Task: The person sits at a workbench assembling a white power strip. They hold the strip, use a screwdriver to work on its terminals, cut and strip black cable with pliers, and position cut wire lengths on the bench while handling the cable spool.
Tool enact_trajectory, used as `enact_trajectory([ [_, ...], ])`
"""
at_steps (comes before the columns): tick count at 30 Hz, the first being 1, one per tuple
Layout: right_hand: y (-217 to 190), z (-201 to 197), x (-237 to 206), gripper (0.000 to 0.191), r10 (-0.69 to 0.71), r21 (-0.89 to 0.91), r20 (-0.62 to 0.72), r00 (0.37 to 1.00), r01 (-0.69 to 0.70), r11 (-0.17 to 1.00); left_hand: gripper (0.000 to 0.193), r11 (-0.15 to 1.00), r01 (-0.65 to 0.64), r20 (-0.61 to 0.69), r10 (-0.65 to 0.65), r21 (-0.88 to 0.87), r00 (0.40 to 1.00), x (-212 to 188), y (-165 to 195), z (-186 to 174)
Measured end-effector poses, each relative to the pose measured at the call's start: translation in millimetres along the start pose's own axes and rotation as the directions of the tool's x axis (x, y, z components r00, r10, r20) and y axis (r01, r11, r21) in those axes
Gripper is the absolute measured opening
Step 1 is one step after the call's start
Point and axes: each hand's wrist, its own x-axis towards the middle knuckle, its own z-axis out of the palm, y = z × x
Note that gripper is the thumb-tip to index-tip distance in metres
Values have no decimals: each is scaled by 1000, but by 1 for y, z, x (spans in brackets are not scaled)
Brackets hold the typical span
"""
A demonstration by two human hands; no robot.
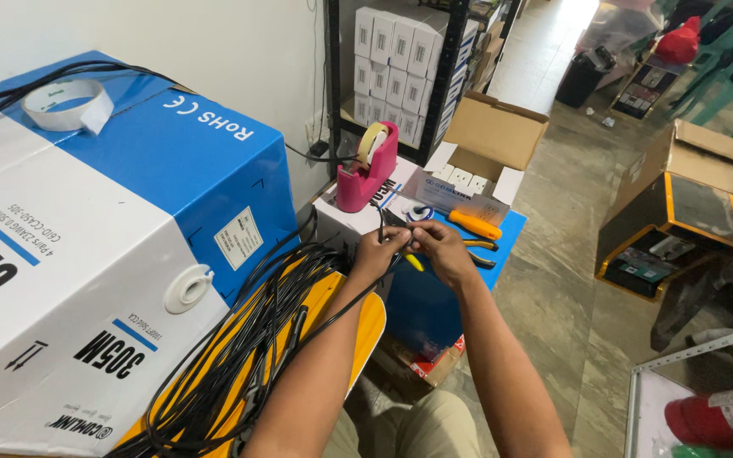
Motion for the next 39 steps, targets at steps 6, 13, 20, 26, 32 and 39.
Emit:
enact_trajectory([
  [6,-5,5,-4,21,-3,-53,41,999,5,999,23,976,151,-6,-154,-159,988,1,-5,-3],
  [13,-2,0,2,12,-44,138,-122,991,61,989,34,913,312,-1,-324,-263,946,-14,32,2],
  [20,1,-5,5,15,-115,175,-271,956,166,970,27,896,381,54,-379,-227,924,-22,50,10],
  [26,-2,-4,2,16,-97,147,-209,973,129,981,23,856,362,79,-359,-370,930,-21,39,-1],
  [32,-3,-1,-3,15,-65,-180,3,998,65,981,26,791,308,-8,-367,-529,930,-11,18,-20],
  [39,-15,13,-7,21,-17,-310,-54,998,0,951,17,653,26,-174,-240,-757,955,-6,28,-34],
])
